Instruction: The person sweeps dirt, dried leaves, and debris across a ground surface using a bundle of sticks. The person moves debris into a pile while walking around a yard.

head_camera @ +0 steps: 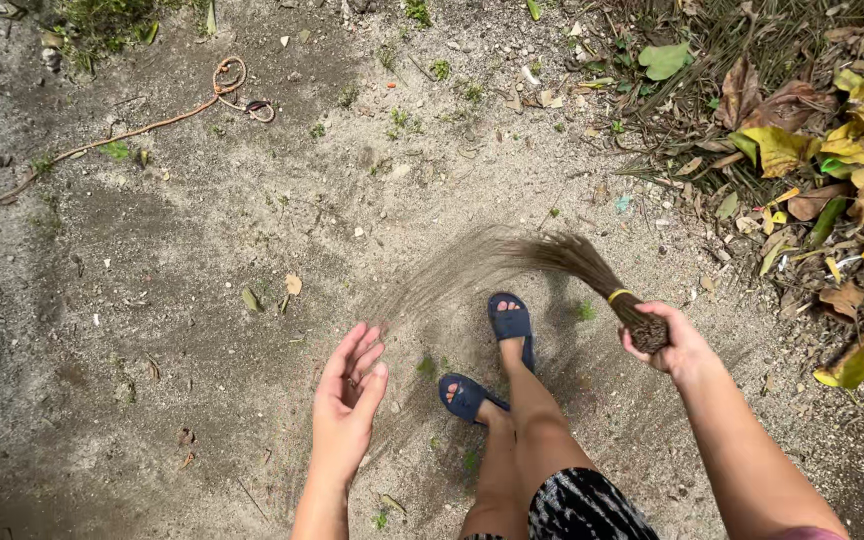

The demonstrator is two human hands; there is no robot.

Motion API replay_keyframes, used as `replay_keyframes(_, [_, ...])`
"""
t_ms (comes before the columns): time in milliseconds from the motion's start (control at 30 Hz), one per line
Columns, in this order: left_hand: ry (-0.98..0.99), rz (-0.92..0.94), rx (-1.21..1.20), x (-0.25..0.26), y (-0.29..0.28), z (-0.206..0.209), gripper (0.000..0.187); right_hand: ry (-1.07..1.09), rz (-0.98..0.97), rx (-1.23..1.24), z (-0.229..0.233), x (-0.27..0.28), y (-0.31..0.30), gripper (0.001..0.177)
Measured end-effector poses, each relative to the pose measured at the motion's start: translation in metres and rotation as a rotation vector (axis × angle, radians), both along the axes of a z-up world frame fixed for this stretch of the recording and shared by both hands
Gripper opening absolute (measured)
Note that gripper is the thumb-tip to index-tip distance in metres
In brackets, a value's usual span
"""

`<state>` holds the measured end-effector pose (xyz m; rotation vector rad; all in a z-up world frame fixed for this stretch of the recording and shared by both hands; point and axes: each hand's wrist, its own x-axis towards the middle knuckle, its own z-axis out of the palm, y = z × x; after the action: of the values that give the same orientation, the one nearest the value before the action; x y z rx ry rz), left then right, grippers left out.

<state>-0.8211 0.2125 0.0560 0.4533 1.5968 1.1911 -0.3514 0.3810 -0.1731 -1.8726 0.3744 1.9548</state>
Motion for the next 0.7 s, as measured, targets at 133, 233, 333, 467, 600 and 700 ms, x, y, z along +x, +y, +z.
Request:
replay_keyframes(133, [0.059,0.048,-0.064,-0.021,0.014,0.01,0.063,-0.218,0.125,0.271,0.009,0.03,0.084,0.04])
replay_keyframes(233, [0.051,0.183,-0.049,-0.04,0.021,0.015,0.062,-0.297,-0.041,0.466,-0.001,-0.025,0.096,0.039])
replay_keyframes(333, [0.134,0.299,-0.037,-0.066,0.011,0.023,0.061,-0.018,-0.035,0.539,0.0,-0.113,0.079,0.039])
replay_keyframes(467, [0.161,0.45,-0.014,-0.107,-0.017,0.029,0.061,0.357,0.127,0.3,0.017,-0.27,0.005,0.041])
replay_keyframes(600, [0.162,0.483,-0.048,-0.149,-0.057,0.024,0.059,0.49,0.521,-0.08,0.032,-0.417,-0.131,0.046])
replay_keyframes(700, [0.166,0.454,-0.074,-0.186,-0.088,0.015,0.063,0.536,0.926,-0.143,0.035,-0.52,-0.229,0.033])
